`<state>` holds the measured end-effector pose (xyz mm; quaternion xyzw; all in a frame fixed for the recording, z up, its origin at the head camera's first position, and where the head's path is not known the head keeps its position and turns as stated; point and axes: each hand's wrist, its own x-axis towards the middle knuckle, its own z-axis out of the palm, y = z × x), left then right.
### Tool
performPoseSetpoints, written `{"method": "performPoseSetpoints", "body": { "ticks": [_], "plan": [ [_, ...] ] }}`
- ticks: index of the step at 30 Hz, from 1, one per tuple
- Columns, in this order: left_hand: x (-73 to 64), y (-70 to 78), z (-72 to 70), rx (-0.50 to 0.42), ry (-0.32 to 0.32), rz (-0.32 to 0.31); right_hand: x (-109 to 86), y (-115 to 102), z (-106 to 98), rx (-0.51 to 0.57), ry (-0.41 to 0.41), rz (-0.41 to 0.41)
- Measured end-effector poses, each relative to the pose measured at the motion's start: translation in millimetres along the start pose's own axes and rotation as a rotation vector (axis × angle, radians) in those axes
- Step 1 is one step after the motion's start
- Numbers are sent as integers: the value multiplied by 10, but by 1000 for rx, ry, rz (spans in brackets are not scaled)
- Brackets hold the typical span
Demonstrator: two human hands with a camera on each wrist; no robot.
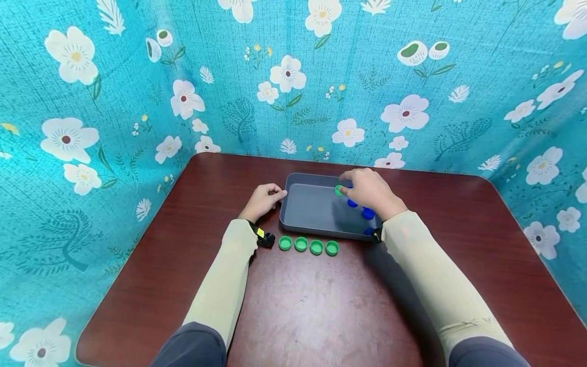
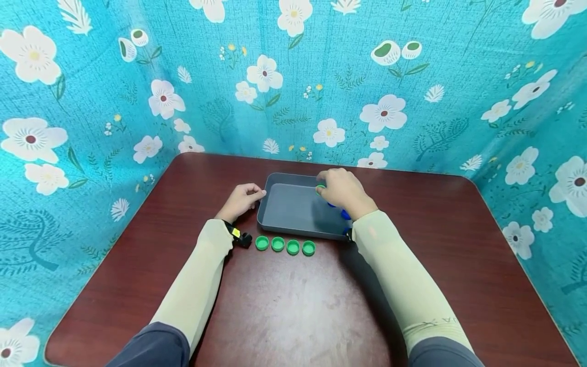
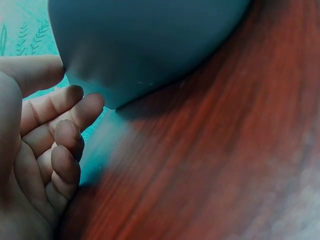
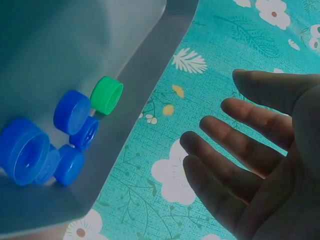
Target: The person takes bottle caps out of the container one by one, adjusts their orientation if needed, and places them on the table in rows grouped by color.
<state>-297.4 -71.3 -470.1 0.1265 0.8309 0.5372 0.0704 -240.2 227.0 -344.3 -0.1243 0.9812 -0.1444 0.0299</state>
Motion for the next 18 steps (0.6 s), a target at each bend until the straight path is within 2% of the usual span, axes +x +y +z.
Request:
{"method": "performPoseSetpoints", "body": {
  "ticks": [9, 18],
  "plan": [
    [-8, 25, -10, 2, 13, 24, 159, 22, 46, 30, -34, 17],
    [-6, -9, 11, -7, 1, 1, 298, 89, 129, 1, -76, 33]
  ]
}}
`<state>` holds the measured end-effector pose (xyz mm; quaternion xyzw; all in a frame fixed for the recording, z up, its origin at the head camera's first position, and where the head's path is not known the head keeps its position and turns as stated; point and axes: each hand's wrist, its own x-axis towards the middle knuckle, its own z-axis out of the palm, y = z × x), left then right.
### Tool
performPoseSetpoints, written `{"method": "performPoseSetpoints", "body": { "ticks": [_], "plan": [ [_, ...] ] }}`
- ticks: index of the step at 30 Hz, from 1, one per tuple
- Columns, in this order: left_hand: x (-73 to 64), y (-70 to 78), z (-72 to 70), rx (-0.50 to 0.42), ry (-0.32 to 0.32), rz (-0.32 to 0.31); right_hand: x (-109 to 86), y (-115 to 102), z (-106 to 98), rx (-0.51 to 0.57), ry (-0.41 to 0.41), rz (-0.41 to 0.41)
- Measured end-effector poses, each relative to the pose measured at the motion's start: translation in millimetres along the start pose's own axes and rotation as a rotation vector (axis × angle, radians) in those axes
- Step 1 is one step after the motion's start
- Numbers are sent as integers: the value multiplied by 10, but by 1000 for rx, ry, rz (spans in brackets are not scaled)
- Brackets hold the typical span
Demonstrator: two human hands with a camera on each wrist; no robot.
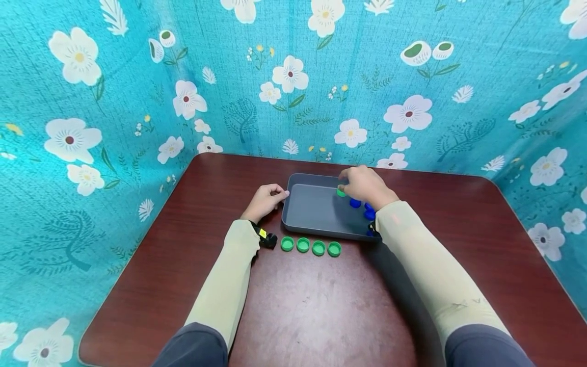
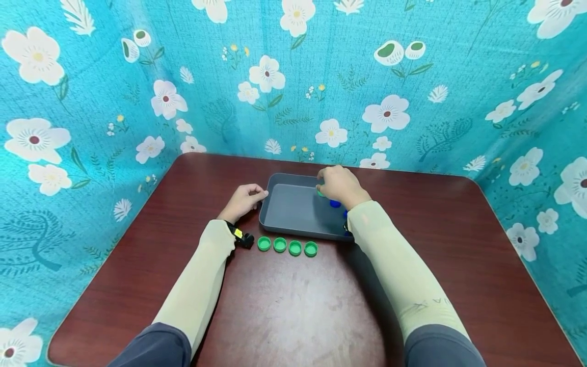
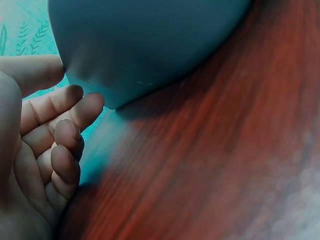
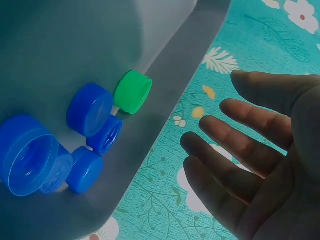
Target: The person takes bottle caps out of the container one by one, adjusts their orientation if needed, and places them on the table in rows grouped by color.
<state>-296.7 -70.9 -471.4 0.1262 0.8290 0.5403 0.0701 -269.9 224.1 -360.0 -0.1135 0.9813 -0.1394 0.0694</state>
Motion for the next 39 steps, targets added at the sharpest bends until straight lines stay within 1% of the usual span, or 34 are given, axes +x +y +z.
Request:
{"method": "performPoseSetpoints", "body": {
  "ticks": [8, 13, 17, 24, 28, 33, 39],
  "plan": [
    [-4, 20, 3, -10, -3, 11, 84, 94, 74, -11, -36, 31],
    [-6, 25, 6, 0, -3, 8, 126, 152, 149, 0, -40, 39],
    [-9, 17, 11, 2, -2, 2, 154, 168, 186, 4, -44, 45],
    [-26, 22, 11, 3, 1, -1, 187, 184, 212, 3, -76, 40],
    [-23, 28, 8, 1, 2, -3, 209, 202, 232, -15, -70, 29],
    [-18, 37, 1, 15, 4, -5, 223, 203, 255, -24, -55, 35],
    [-17, 27, -2, 10, 6, 0, 233, 212, 309, -26, -65, 47]
  ]
}}
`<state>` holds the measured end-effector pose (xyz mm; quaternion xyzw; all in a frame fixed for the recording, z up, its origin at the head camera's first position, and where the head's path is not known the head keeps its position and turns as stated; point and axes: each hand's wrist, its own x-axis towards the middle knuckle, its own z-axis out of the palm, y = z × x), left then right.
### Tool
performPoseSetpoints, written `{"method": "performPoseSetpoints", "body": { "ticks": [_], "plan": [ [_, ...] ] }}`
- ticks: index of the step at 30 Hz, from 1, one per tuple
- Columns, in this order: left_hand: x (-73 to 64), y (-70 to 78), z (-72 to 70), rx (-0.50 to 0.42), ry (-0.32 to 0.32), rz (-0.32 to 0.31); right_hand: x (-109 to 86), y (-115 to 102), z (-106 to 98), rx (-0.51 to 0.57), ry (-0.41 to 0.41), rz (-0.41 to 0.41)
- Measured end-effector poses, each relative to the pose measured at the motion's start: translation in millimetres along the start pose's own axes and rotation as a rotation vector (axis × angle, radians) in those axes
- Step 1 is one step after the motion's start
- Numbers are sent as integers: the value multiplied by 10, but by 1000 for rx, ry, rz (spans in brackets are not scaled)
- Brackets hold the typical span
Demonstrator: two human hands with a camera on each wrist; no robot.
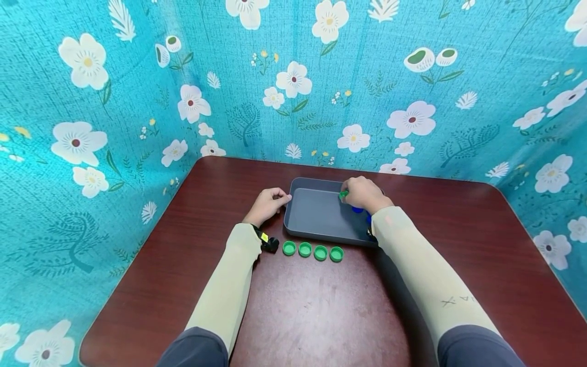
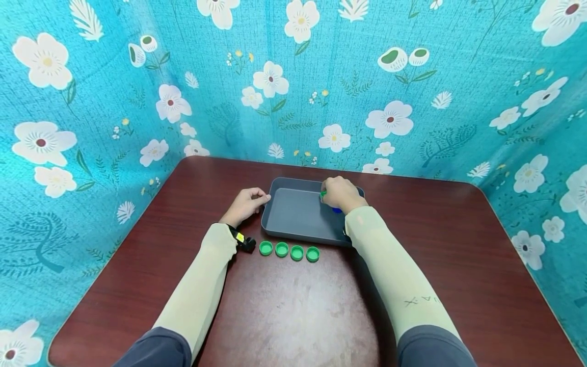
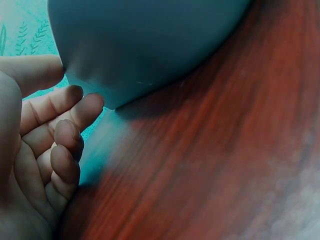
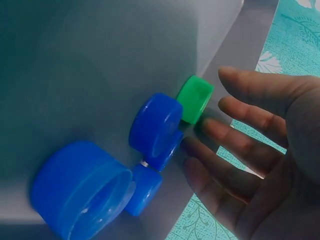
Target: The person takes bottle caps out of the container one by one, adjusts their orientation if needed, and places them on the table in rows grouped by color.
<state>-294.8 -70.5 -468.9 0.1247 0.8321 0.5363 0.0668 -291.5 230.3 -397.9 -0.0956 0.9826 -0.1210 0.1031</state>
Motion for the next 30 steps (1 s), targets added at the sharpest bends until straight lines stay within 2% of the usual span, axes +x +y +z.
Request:
{"method": "performPoseSetpoints", "body": {
  "ticks": [22, 30],
  "plan": [
    [3, -33, 0, -7, -11, 7, 12, -30, 47, -33, -25, -16],
    [4, -10, -8, -21, -13, 21, 13, -32, 57, -7, -29, -26]
  ]
}}
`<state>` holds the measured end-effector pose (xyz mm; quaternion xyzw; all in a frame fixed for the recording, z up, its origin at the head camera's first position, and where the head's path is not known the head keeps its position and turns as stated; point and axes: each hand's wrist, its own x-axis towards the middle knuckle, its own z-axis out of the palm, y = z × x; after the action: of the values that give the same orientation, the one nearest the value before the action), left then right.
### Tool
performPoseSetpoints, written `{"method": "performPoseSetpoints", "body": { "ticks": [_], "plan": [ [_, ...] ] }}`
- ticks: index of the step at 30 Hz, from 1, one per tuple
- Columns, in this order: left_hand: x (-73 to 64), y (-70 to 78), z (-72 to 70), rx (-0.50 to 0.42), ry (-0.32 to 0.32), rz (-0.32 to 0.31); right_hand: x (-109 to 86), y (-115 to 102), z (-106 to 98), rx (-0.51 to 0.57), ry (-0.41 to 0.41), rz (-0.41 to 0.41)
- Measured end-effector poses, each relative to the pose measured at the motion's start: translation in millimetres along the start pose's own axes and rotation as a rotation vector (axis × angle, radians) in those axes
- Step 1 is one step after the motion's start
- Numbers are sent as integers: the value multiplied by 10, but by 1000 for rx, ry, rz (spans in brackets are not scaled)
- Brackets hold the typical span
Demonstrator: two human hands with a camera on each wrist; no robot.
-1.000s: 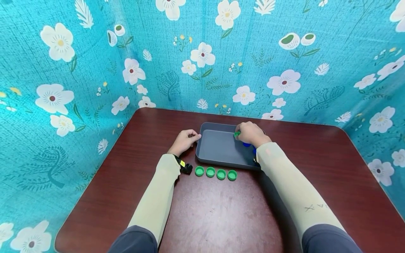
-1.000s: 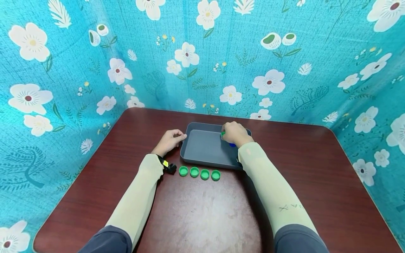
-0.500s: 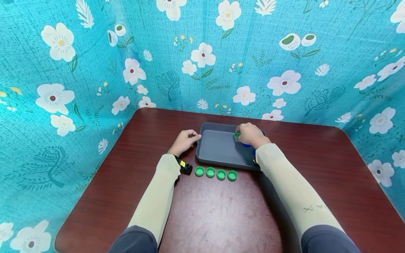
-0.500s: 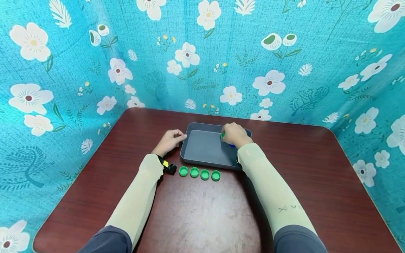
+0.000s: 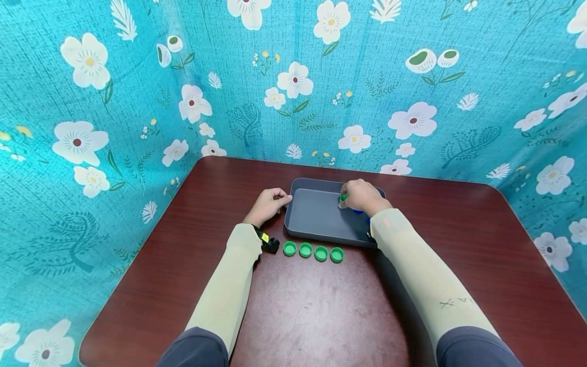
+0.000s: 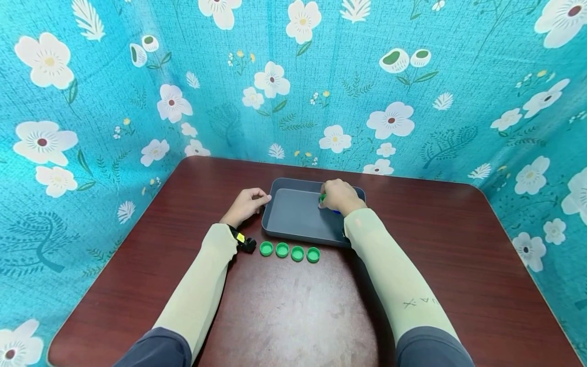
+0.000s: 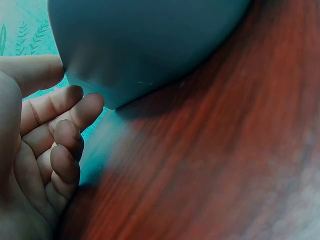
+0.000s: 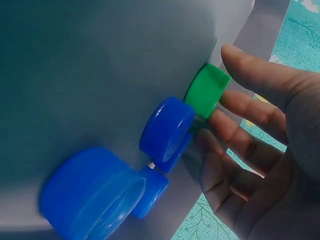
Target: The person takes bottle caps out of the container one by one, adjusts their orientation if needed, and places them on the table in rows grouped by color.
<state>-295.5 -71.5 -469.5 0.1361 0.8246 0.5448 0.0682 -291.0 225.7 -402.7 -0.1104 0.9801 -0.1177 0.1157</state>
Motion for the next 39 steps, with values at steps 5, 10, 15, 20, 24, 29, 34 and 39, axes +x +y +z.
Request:
{"method": "performPoseSetpoints", "body": {
  "ticks": [5, 10, 15, 20, 24, 29, 34, 39],
  "plan": [
    [-7, 1, 5, -8, 1, 0, -2, 0, 14, -8, -1, 1],
    [4, -13, 6, -5, 7, 1, -3, 11, 33, -5, -8, -3],
    [25, -29, 4, 1, 13, 2, -6, 10, 26, -23, -1, -12],
    [3, -9, 9, 5, 7, -9, -15, 11, 20, -30, -17, -15],
    [-3, 1, 3, -1, 4, -7, -17, 10, 3, -34, -21, -16],
    [5, 10, -3, -1, 1, 1, -35, 9, -32, -26, -16, -24],
    [-6, 10, 0, 2, 0, -5, -58, 5, -53, -5, -17, -41],
    [-13, 10, 6, 1, 4, -2, -63, 33, -52, 4, -20, -66]
  ]
}}
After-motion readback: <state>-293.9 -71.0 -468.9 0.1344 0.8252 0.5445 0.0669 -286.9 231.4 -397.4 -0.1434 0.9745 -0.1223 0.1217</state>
